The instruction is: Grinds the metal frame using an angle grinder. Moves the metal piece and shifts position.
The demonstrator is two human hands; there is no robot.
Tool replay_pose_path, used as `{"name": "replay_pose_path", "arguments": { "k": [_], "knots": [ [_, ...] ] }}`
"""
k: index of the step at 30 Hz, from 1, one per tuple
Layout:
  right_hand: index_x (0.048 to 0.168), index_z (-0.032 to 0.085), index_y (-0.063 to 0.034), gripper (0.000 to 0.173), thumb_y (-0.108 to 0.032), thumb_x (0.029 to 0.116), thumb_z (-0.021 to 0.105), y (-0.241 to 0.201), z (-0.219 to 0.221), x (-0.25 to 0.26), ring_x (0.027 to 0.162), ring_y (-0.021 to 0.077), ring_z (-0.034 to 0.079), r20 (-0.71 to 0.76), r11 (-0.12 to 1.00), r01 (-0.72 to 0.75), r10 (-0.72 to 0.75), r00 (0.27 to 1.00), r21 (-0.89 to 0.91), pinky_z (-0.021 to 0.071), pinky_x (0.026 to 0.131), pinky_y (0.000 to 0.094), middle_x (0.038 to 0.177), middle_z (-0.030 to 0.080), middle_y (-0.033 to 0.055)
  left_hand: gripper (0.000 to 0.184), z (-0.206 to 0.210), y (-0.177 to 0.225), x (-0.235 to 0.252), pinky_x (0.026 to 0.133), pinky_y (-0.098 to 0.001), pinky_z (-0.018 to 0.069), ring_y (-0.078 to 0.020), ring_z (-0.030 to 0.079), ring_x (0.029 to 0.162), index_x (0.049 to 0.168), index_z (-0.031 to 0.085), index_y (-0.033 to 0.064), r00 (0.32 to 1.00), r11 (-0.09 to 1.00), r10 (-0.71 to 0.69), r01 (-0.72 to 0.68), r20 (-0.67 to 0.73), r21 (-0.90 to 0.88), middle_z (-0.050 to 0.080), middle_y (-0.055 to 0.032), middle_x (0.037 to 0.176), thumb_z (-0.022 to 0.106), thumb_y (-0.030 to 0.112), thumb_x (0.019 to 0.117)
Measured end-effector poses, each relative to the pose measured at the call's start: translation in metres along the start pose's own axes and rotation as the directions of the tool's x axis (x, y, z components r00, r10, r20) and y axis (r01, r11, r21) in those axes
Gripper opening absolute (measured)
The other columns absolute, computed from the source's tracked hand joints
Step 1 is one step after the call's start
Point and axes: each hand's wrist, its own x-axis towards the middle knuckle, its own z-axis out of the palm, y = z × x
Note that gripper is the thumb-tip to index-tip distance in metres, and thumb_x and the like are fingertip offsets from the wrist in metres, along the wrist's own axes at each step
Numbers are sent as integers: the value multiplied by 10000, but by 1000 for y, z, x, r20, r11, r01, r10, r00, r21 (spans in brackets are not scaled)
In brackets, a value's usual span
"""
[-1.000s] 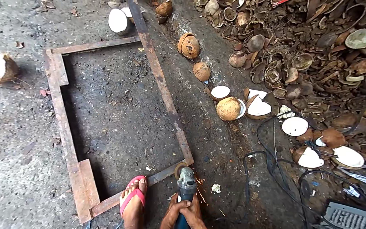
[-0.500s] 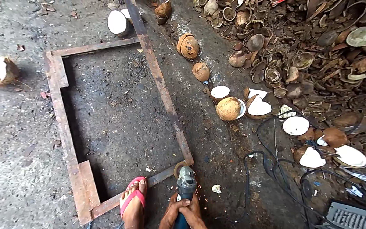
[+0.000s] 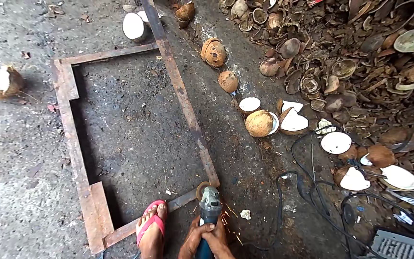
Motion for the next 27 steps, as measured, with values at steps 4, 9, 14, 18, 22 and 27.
{"name": "replay_pose_path", "arguments": {
  "k": [4,9,14,18,22,27],
  "knots": [
    [1421,422,82,956,-50,562,821,2,1,2,1126,253,637,6,1000,16,-16,1000,11,537,981,409,1233,630,231,544,0,4,0,816,-385,610,-183,726,856,1165,631,-1,1000,1000,14,-14,6,2,741,-101,954,760,215,682],
    [1397,452,77,916,-50,566,815,1,4,4,1105,241,648,5,999,21,-21,1000,27,545,968,402,1210,645,216,577,-1,9,-1,827,-385,609,-181,726,872,1179,622,-8,1000,1000,8,-7,-5,26,738,-103,959,770,229,673],
    [1381,462,72,896,-72,570,815,-1,7,5,1075,224,660,21,998,17,-18,1000,54,555,950,393,1180,657,201,555,-2,16,-2,825,-381,611,-174,727,866,1177,633,7,1000,999,17,-17,-1,41,742,-91,956,769,238,691],
    [1411,428,74,911,-42,590,805,-7,7,3,1092,233,649,35,997,-6,3,999,71,547,957,393,1210,640,216,563,-1,20,-2,838,-377,604,-166,722,883,1187,631,10,1000,999,6,-6,-14,53,739,-84,972,763,233,687],
    [1402,438,71,899,-39,588,803,-2,7,3,1086,227,654,27,997,-4,2,1000,79,552,952,390,1200,646,209,569,-4,14,0,845,-392,605,-187,725,893,1193,627,-3,1000,999,6,-6,-4,49,739,-107,982,772,229,694],
    [1421,415,70,925,-19,586,804,1,5,0,1119,252,635,21,995,-22,20,1000,96,541,973,405,1239,620,229,539,-3,9,-2,829,-393,606,-188,722,874,1168,635,6,1000,999,3,-3,3,53,736,-103,965,771,233,698]
  ]
}}
